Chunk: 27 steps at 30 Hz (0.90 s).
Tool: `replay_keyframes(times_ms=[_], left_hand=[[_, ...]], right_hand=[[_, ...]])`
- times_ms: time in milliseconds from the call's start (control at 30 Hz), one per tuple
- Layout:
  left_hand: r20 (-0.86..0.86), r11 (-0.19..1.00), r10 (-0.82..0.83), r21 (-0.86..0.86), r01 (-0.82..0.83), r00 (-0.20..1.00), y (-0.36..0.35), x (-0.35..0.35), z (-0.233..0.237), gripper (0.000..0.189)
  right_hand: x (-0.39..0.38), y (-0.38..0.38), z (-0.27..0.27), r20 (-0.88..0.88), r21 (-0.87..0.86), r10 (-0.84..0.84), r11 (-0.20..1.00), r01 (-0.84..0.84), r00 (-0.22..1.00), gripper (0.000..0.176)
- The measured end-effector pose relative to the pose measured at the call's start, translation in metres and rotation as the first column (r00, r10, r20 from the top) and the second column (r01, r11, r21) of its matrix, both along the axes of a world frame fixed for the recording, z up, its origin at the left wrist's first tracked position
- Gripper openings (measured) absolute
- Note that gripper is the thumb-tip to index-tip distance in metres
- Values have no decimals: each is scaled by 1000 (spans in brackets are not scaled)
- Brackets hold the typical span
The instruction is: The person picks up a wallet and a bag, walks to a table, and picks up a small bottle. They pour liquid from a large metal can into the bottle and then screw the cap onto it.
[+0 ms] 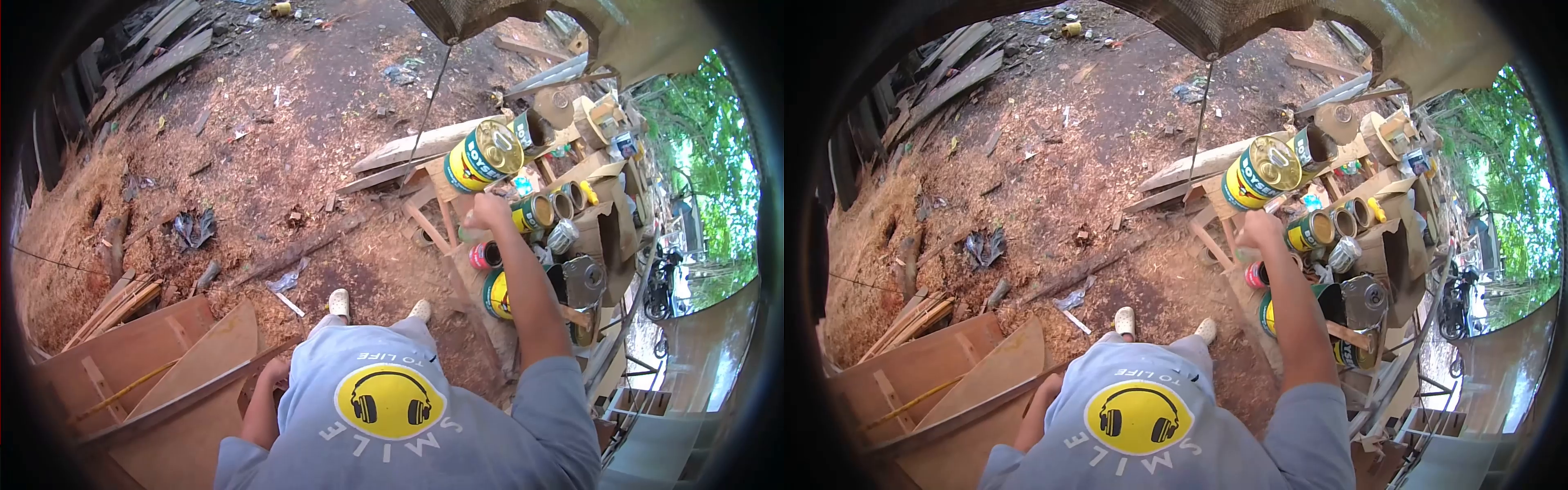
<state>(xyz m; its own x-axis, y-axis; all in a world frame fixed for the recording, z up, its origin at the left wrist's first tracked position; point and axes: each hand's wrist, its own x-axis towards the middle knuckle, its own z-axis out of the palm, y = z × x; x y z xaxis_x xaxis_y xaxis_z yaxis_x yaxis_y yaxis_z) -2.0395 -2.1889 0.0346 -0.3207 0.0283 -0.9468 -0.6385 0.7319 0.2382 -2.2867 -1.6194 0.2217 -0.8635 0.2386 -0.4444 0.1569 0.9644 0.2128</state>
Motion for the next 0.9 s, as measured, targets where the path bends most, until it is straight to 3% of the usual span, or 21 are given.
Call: replay_keyframes(times_ms=[67, 167, 267, 300, 333, 400, 500, 600, 667, 700, 800, 833, 900], left_hand=[[112, 999, 53, -3, -53, 992, 2, 3, -16, 53], [208, 991, 95, 77, -113, 974, 4, 7, -32, 51], [262, 952, 142, 227, -204, 955, 10, -1, -43, 48], [264, 938, 163, 258, -232, 951, 11, -4, -47, 48], [261, 925, 184, 281, -257, 948, 9, -8, -52, 47], [218, 908, 242, 293, -300, 945, 8, -19, -67, 45], [165, 880, 342, 287, -377, 925, 12, -38, -63, 41], [99, 849, 439, 278, -449, 893, 28, -69, -23, 35], [25, 828, 510, 256, -498, 860, 40, -83, -2, 33], [-14, 847, 486, 253, -467, 874, 44, -89, 8, 35], [-117, 874, 448, 265, -407, 886, 48, -109, -10, 42], [-55, 811, 516, 353, -466, 855, 53, -114, -8, 49], [-151, 833, 496, 359, -420, 855, 72, -127, 17, 51]], right_hand=[[-2, -6, -5, -217, -22, -51, 999, 47, 975, 50], [-3, -19, 13, 72, 0, -8, 1000, 8, 997, 49], [-8, -30, 20, -45, -51, -114, 992, 112, 992, 51], [-2, -32, 28, 44, -7, -32, 999, 32, 999, 47], [0, -32, 23, 21, -22, -53, 998, 53, 998, 49], [-4, -29, 18, -39, -48, -97, 994, 95, 995, 52], [4, -27, 23, 8, -45, 6, 999, -6, 1000, 53], [2, -25, 10, -122, -110, -160, 983, 147, 980, 52], [8, -20, 10, -80, -47, -20, 999, 16, 997, 48], [12, -22, 8, -56, -23, 49, 998, -50, 997, 46], [13, -34, 10, -210, -89, -161, 985, 145, 964, 40], [21, -31, 7, -262, -4, 7, 1000, -8, 965, 40], [26, -40, 6, -236, -31, -10, 1000, 3, 972, 38]])
